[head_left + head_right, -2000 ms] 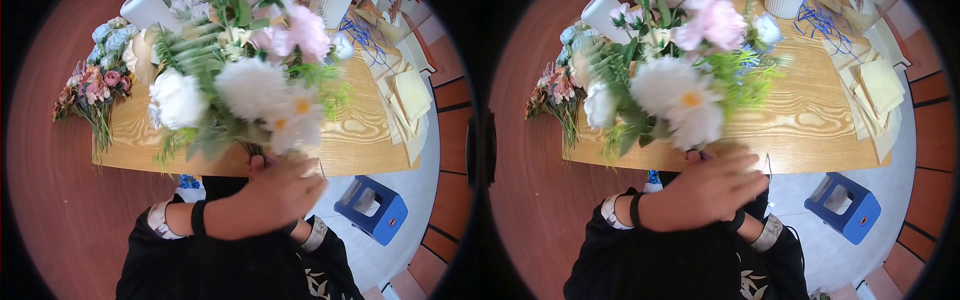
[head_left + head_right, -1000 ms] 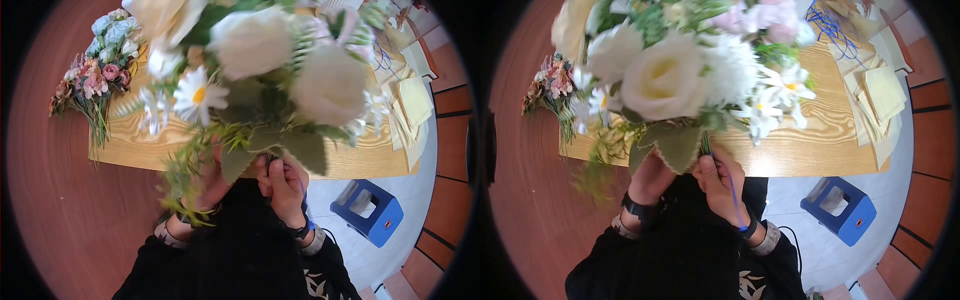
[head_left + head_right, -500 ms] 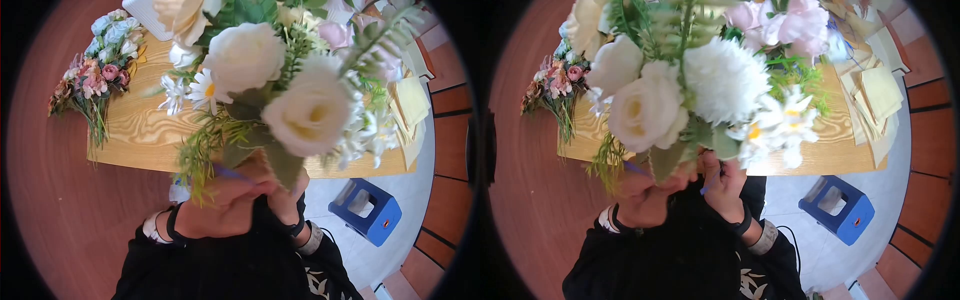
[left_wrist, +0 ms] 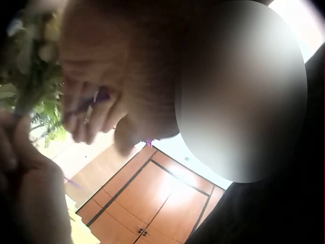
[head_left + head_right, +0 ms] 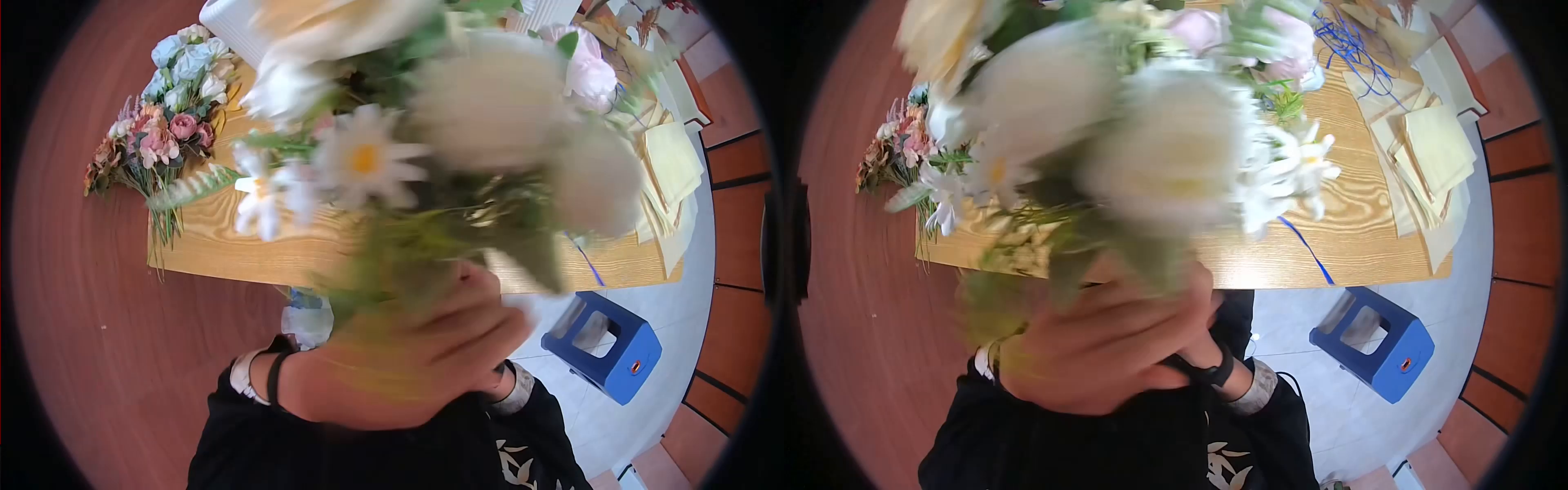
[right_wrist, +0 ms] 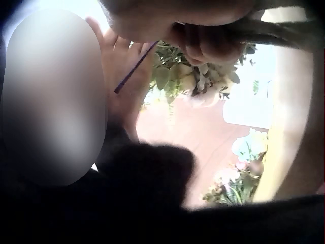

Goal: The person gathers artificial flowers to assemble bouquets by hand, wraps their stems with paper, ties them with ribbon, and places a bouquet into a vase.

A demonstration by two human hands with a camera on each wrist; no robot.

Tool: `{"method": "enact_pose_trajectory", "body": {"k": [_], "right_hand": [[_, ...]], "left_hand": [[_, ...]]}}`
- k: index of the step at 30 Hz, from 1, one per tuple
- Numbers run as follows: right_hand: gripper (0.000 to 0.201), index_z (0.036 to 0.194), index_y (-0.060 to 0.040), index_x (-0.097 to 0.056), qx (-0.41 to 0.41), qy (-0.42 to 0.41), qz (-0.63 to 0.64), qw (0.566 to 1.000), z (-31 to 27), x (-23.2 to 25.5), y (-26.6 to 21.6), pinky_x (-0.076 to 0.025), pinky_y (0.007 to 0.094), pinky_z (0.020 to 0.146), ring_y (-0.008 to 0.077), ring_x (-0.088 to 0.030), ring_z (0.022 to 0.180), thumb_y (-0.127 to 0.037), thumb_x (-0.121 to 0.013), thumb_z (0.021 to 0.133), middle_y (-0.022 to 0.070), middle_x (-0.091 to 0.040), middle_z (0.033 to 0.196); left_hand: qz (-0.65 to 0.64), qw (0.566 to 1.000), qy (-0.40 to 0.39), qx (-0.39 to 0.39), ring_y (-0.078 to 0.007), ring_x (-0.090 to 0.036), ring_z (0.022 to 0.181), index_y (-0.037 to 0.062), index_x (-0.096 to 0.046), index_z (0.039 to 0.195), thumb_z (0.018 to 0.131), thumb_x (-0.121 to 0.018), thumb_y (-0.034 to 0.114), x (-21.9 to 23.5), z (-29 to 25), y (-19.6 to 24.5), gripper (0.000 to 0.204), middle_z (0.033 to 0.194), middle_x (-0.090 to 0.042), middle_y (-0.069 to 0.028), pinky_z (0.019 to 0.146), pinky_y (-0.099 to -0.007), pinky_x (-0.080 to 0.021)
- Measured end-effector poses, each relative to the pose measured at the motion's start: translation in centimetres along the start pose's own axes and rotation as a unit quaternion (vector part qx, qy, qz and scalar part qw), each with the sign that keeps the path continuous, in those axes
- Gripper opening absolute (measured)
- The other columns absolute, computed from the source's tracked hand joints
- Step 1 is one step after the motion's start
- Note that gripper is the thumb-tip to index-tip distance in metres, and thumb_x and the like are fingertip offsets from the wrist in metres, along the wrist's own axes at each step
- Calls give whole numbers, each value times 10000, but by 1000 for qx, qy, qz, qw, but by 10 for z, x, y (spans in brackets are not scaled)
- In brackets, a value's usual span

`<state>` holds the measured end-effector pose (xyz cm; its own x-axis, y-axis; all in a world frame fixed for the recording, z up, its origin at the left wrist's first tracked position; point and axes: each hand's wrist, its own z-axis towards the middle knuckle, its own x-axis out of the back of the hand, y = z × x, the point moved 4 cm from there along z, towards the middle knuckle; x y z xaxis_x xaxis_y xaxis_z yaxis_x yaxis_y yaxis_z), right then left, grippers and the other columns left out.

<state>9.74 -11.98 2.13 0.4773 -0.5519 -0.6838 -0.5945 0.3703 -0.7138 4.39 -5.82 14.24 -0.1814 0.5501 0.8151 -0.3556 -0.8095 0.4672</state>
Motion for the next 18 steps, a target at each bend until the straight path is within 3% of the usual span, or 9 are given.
{"method": "enact_pose_trajectory", "body": {"k": [1, 2, 3, 5, 10, 13, 15, 17, 18], "right_hand": [[253, 850, 4, -517, -26, -7, 29, 999, 0, 0, -1, -179, 202, 398, 44, -306, 438, -240, -497, 915, -15, -417, 559], [259, 850, 4, -517, -52, -14, 58, 997, -1, 0, -2, -177, 203, 397, 45, -304, 438, -246, -496, 915, -14, -417, 560], [265, 850, 3, -517, -77, -21, 87, 993, -2, -1, -2, -174, 203, 397, 45, -303, 438, -253, -496, 915, -13, -417, 561], [345, 847, -4, -510, -143, -44, 90, 985, -6, -6, 0, -160, 199, 404, 44, -282, 448, -341, -476, 911, 0, -410, 575], [302, 893, -13, -478, -97, -132, 78, 983, -7, -27, 1, -164, 196, 411, 49, -284, 453, -315, -497, 906, -7, -387, 586], [300, 927, -5, -496, -89, -123, 51, 987, -8, -23, -1, -179, 188, 414, 51, -296, 458, -303, -507, 904, -8, -394, 593], [323, 983, 16, -519, -132, -95, 70, 984, -10, -18, -1, -179, 188, 413, 47, -285, 454, -298, -499, 910, -15, -392, 586], [341, 1005, 24, -522, -203, -66, 78, 974, -12, -7, 13, -178, 186, 412, 45, -283, 452, -303, -490, 914, -18, -393, 580], [360, 1027, 32, -525, -272, -37, 84, 958, -14, -4, 22, -176, 184, 412, 42, -280, 449, -308, -480, 918, -20, -393, 574]], "left_hand": [[-54, 998, 30, -24, -207, -528, 995, -4, -547, 1078, 797, -524, 139, 16, -15, -5, 316, 1112, -546, -129, 787, -375, -457], [-241, 944, 107, 198, -213, -525, 1007, -7, -555, 1062, 796, -531, 125, 17, -44, -23, 298, 1115, -547, -121, 822, -367, -436], [-405, 803, 173, 402, -219, -521, 1018, -10, -563, 1046, 795, -538, 111, 4, -77, -39, 280, 1117, -548, -114, 857, -358, -415], [-407, 805, 164, 399, -220, -520, 1021, -9, -561, 1050, 795, -539, 114, -9, -70, -58, 284, 1119, -547, -115, 859, -357, -414], [-417, 811, 149, 381, -221, -514, 1033, -9, -553, 1066, 798, -546, 131, -28, -71, -112, 303, 1127, -543, -120, 868, -353, -407], [-434, 819, 116, 358, -222, -511, 1040, -9, -547, 1076, 799, -550, 141, -56, -109, -85, 314, 1132, -541, -124, 874, -350, -404], [-443, 821, 96, 347, -223, -509, 1045, -9, -544, 1082, 801, -552, 147, -59, -155, -74, 322, 1135, -540, -126, 878, -348, -401], [-448, 824, 79, 339, -224, -507, 1050, -9, -541, 1089, 802, -555, 154, -74, -147, -65, 330, 1138, -538, -128, 882, -346, -399], [-450, 824, 72, 336, -224, -506, 1052, -9, -539, 1092, 802, -556, 157, -97, -117, -99, 334, 1140, -537, -129, 884, -345, -398]]}}
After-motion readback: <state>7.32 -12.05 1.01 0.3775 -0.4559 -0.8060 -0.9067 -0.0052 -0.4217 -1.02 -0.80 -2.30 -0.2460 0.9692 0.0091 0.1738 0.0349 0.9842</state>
